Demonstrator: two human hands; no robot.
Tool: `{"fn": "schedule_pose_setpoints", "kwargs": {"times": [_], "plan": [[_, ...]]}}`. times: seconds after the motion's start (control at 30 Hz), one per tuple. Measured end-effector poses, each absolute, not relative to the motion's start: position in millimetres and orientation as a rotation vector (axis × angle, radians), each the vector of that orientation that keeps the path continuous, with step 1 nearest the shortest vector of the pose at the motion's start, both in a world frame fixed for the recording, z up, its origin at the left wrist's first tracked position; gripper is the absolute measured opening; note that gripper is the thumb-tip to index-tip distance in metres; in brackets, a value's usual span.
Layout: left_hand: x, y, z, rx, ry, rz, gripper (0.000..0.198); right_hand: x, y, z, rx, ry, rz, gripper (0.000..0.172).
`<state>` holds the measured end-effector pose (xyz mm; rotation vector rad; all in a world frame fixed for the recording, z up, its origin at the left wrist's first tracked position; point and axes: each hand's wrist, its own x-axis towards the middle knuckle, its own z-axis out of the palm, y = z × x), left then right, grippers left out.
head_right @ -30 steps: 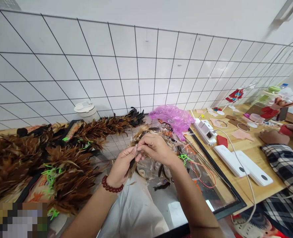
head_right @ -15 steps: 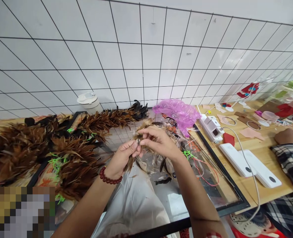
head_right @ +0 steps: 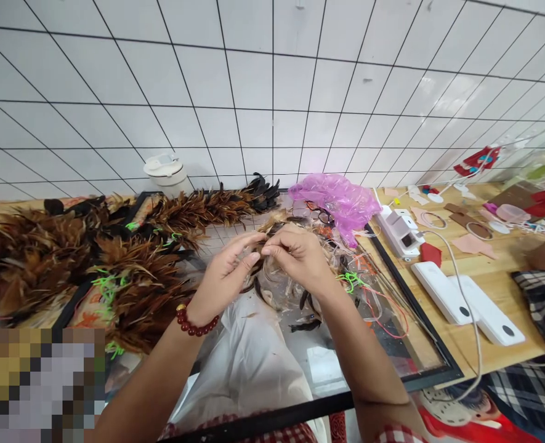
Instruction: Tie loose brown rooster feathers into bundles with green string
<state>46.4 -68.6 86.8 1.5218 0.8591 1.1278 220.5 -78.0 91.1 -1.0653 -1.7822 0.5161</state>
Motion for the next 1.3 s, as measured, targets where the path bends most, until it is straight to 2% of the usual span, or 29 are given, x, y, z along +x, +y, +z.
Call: {"fn": "schedule_pose_setpoints", "kwargs": {"times": [0.13, 0.23, 0.4, 0.5, 0.6, 0.73, 0.83, 0.87, 0.93, 1.0, 1.13, 1.3], "plan": [[53.0, -69.6, 79.1, 1.414, 0.737, 1.011, 0.026, 214.7, -76.8, 86.8, -1.082, -1.724, 0.521, 0.021], [55.0, -68.0, 71.8, 1.388, 0.742, 0.969, 0.019, 210.8, -77.2, 84.6, -1.074, -1.674, 0.566, 0.021], [52.6, -65.9, 70.9, 1.433, 0.771, 0.961, 0.029, 203.9, -81.6, 85.6, -1.047, -1.611, 0.649, 0.029], [52.9, -66.0, 71.3, 1.308, 0.678, 0.907, 0.030, 205.6, -81.3, 87.2, -1.039, -1.560, 0.648, 0.027], [53.6, -63.8, 67.0, 1.226, 0.666, 0.806, 0.027, 219.8, -75.4, 87.9, -1.074, -1.459, 0.499, 0.021], [48.6, -52.1, 54.1, 1.398, 0.859, 0.777, 0.028, 245.3, -65.4, 85.6, -1.213, -1.439, 0.270, 0.016], [42.0, -42.9, 47.5, 1.545, 1.069, 0.832, 0.008, 251.0, -61.0, 81.1, -1.366, -1.486, 0.084, 0.015], [40.3, -41.6, 47.6, 1.588, 1.115, 0.913, 0.009, 249.2, -60.0, 79.1, -1.399, -1.496, 0.069, 0.015], [39.0, -42.6, 51.4, 1.636, 1.121, 1.134, 0.026, 241.1, -58.5, 74.8, -1.381, -1.534, 0.166, 0.016], [40.7, -47.2, 57.7, 1.589, 1.011, 1.247, 0.026, 229.5, -57.6, 70.5, -1.273, -1.580, 0.365, 0.018], [48.3, -55.7, 63.6, 1.428, 0.857, 1.122, 0.027, 209.6, -58.5, 64.7, -1.085, -1.618, 0.615, 0.023], [49.6, -56.4, 62.3, 1.173, 0.758, 0.941, 0.029, 200.5, -64.5, 65.8, -1.054, -1.448, 0.906, 0.033]]}}
